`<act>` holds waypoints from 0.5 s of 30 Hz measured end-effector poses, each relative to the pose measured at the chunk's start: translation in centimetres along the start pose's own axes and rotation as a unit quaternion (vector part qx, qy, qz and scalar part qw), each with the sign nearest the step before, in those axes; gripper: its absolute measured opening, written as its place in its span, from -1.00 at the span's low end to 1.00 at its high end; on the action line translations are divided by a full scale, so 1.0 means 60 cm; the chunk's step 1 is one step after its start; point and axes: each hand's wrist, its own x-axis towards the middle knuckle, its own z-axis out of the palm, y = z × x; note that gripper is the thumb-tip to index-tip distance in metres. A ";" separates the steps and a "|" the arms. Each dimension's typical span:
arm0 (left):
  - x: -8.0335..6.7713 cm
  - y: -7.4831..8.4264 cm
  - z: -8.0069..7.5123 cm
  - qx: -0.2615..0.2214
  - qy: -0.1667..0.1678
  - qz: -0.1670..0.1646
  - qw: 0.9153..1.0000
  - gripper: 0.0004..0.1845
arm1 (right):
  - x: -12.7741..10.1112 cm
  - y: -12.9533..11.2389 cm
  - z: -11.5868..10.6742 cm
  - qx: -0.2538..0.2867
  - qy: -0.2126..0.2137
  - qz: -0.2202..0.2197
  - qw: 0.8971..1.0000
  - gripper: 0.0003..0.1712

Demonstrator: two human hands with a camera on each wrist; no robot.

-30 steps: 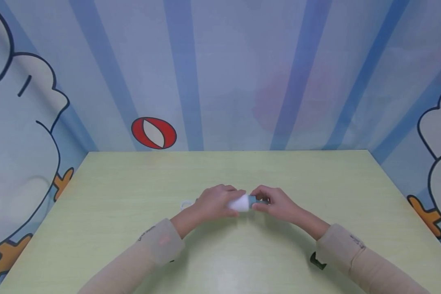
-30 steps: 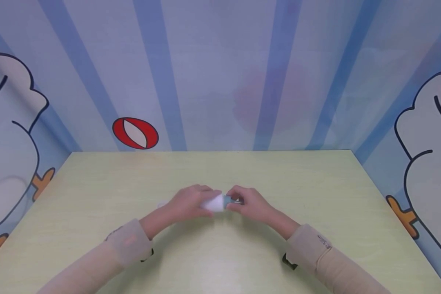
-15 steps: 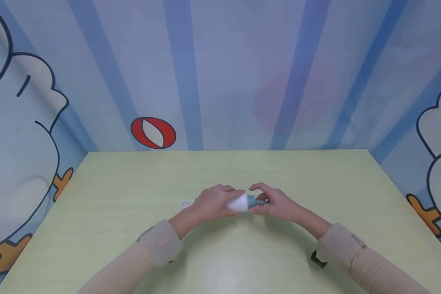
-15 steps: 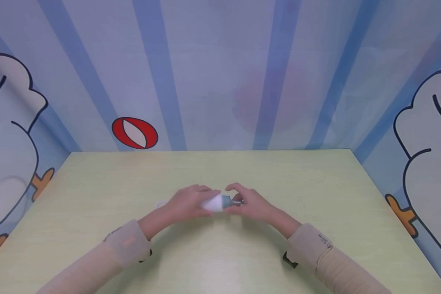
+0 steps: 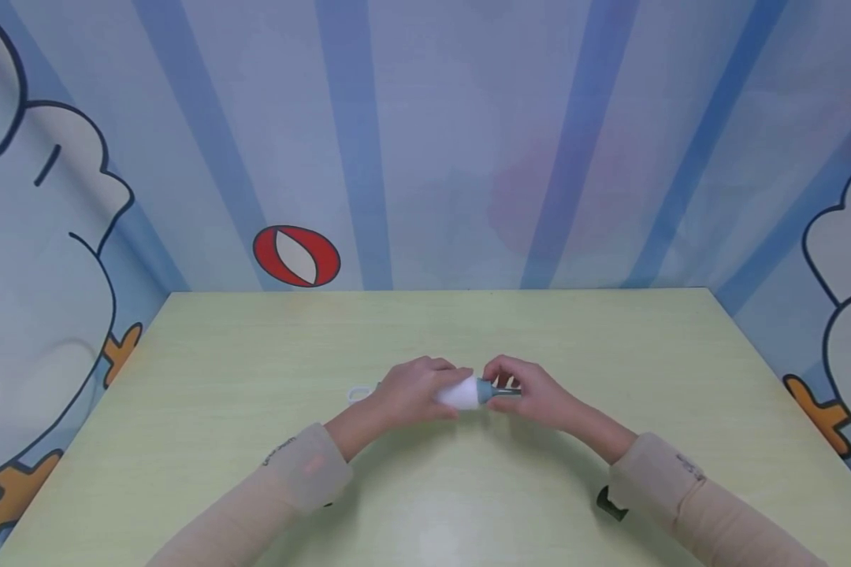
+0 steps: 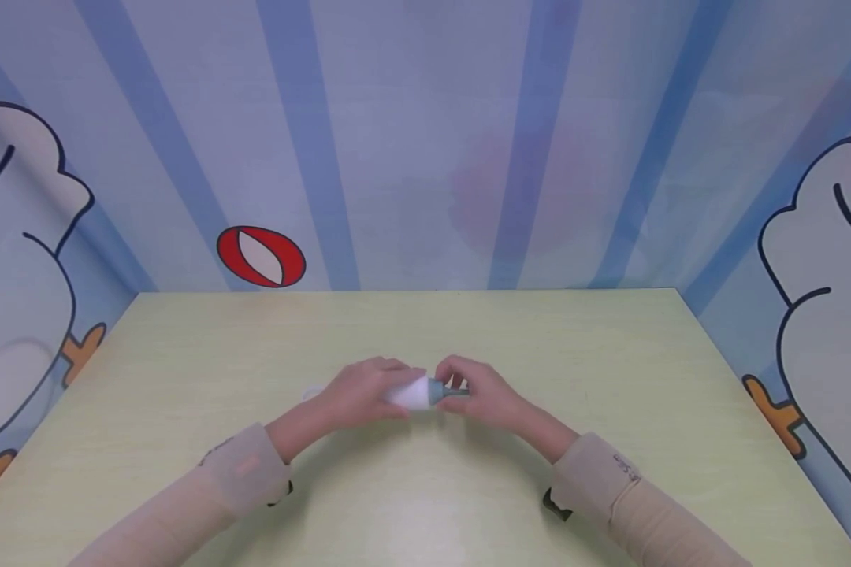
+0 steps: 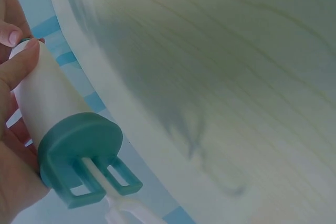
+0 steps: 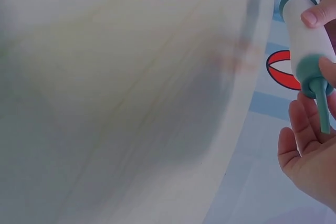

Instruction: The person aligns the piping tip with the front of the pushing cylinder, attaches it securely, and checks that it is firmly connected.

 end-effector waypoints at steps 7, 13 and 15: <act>-0.001 0.000 0.000 0.004 0.004 0.006 1.000 -0.41 | 0.002 0.005 -0.002 0.000 -0.009 0.011 1.000 -0.79; -0.002 0.000 0.000 0.006 0.007 0.007 1.000 -0.41 | 0.002 0.004 -0.006 0.010 -0.025 0.018 0.999 -0.73; -0.001 -0.001 0.000 0.007 0.007 0.006 1.000 -0.40 | 0.001 0.004 -0.007 0.015 -0.028 0.024 0.999 -0.67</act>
